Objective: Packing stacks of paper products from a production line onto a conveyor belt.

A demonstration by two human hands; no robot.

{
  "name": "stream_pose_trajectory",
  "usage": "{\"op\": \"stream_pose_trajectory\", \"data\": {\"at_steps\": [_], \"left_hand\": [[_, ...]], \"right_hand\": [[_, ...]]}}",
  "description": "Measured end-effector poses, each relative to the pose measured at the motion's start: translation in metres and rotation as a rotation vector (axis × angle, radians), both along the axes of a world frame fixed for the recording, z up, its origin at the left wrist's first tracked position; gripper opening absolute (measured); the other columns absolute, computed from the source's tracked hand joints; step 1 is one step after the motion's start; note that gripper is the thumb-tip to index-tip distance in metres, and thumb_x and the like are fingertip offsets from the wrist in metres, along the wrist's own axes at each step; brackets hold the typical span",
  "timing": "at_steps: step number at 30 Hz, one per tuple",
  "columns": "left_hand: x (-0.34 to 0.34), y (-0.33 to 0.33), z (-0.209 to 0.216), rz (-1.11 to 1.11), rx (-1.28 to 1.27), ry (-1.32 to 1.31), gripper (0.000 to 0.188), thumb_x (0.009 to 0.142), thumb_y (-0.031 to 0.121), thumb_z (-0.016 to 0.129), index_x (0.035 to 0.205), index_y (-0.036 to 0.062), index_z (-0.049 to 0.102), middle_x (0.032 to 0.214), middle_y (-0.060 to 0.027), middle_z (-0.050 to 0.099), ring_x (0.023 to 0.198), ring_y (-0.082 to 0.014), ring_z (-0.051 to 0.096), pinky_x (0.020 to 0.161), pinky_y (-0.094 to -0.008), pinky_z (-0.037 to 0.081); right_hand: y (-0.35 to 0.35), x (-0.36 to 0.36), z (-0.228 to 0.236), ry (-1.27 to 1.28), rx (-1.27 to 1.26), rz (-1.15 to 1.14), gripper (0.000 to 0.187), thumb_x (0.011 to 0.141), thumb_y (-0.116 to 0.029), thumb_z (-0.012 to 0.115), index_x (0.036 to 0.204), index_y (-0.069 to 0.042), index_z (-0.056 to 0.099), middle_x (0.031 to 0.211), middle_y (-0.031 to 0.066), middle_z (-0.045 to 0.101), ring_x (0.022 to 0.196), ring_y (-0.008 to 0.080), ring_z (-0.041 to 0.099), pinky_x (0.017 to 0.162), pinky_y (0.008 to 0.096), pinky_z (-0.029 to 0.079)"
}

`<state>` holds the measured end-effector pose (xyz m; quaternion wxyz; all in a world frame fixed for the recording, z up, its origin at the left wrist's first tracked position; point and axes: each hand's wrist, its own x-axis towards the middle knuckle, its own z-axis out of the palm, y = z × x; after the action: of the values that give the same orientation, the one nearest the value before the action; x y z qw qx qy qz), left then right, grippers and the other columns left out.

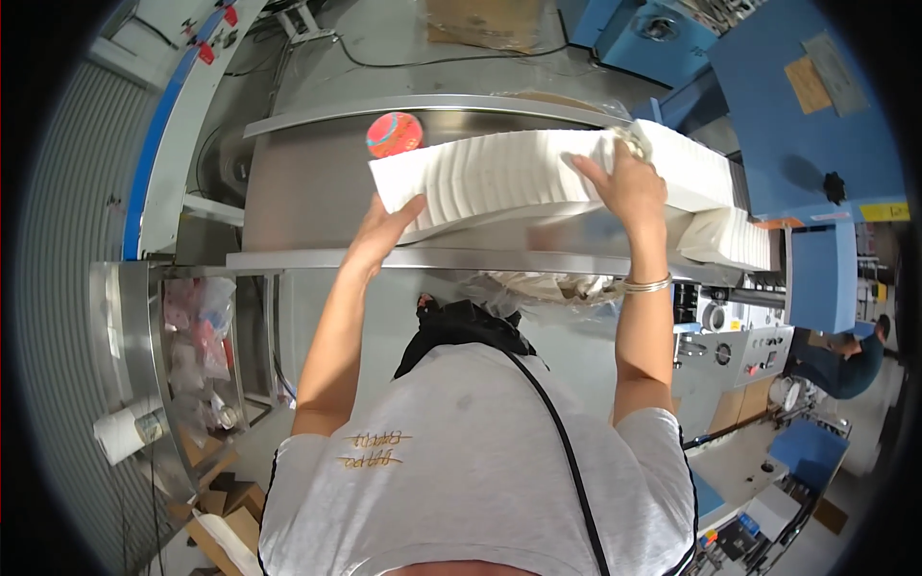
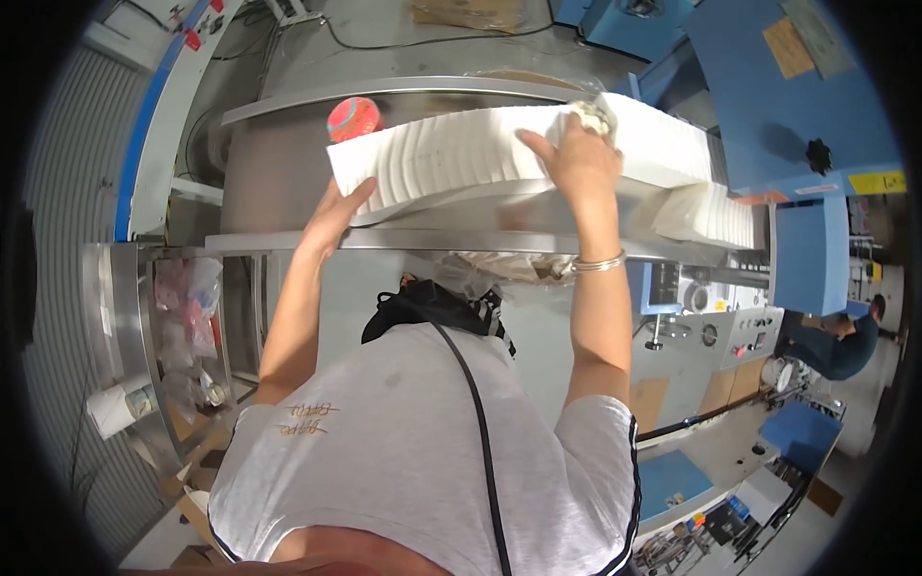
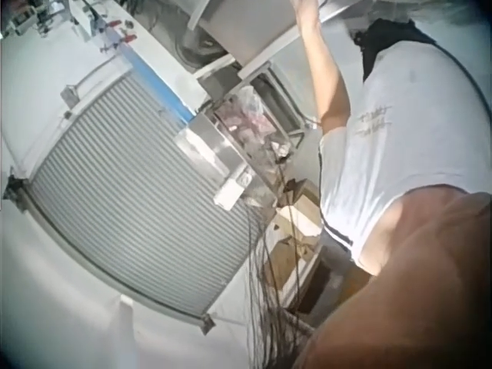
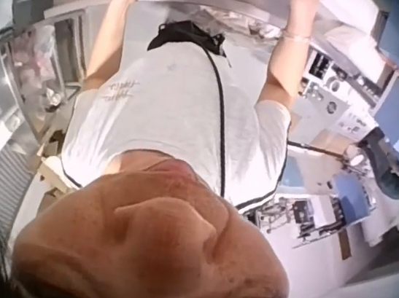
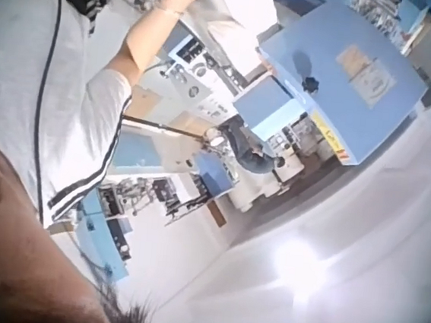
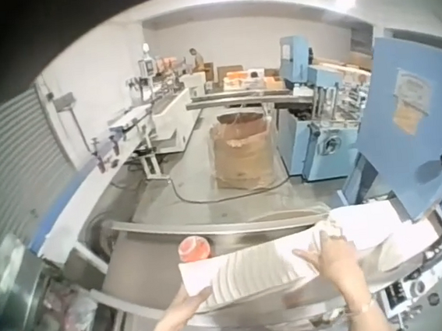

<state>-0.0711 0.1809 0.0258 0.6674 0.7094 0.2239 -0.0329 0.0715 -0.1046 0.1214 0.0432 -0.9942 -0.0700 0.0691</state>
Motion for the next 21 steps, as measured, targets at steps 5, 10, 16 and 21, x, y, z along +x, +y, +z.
{"op": "stream_pose_trajectory", "data": {"at_steps": [5, 10, 16, 21], "left_hand": [[0.005, -0.003, 0.002, -0.022, -0.081, 0.006, 0.063, 0.087, 0.030, 0.064, 0.135, -0.0010, 0.036, 0.128, -0.0113, 0.049, 0.117, -0.0191, 0.045, 0.102, -0.0317, 0.031], [0.003, -0.012, 0.008, -0.099, -0.110, -0.156, 0.053, 0.089, 0.016, 0.058, 0.136, 0.0046, 0.037, 0.126, -0.0079, 0.049, 0.114, -0.0162, 0.045, 0.098, -0.0314, 0.035], [0.000, -0.005, -0.005, -0.022, -0.109, -0.074, 0.049, 0.091, 0.017, 0.059, 0.133, 0.0022, 0.040, 0.124, -0.0078, 0.051, 0.112, -0.0170, 0.048, 0.096, -0.0318, 0.037], [-0.002, -0.003, 0.010, 0.018, -0.094, 0.005, 0.062, 0.090, 0.020, 0.060, 0.140, 0.0013, 0.028, 0.135, -0.0120, 0.044, 0.123, -0.0213, 0.042, 0.103, -0.0335, 0.033]], "right_hand": [[0.138, 0.017, -0.046, -0.125, 0.465, 0.467, 0.083, 0.073, -0.064, 0.064, 0.126, -0.001, 0.047, 0.103, 0.0214, 0.064, 0.095, 0.0380, 0.062, 0.080, 0.0441, 0.049], [0.241, 0.023, -0.093, 0.110, 0.314, 0.478, 0.085, 0.065, -0.062, 0.067, 0.123, -0.003, 0.049, 0.112, 0.0209, 0.060, 0.102, 0.0374, 0.059, 0.081, 0.0464, 0.049], [0.236, 0.008, -0.050, -0.023, 0.576, 0.298, 0.065, 0.062, -0.040, 0.071, 0.114, -0.008, 0.049, 0.111, 0.0194, 0.054, 0.103, 0.0403, 0.055, 0.085, 0.0478, 0.047], [0.097, -0.040, 0.033, -0.734, 0.792, 0.218, 0.055, 0.064, -0.024, 0.074, 0.110, -0.006, 0.051, 0.099, 0.0180, 0.055, 0.095, 0.0369, 0.055, 0.080, 0.0422, 0.049]]}}
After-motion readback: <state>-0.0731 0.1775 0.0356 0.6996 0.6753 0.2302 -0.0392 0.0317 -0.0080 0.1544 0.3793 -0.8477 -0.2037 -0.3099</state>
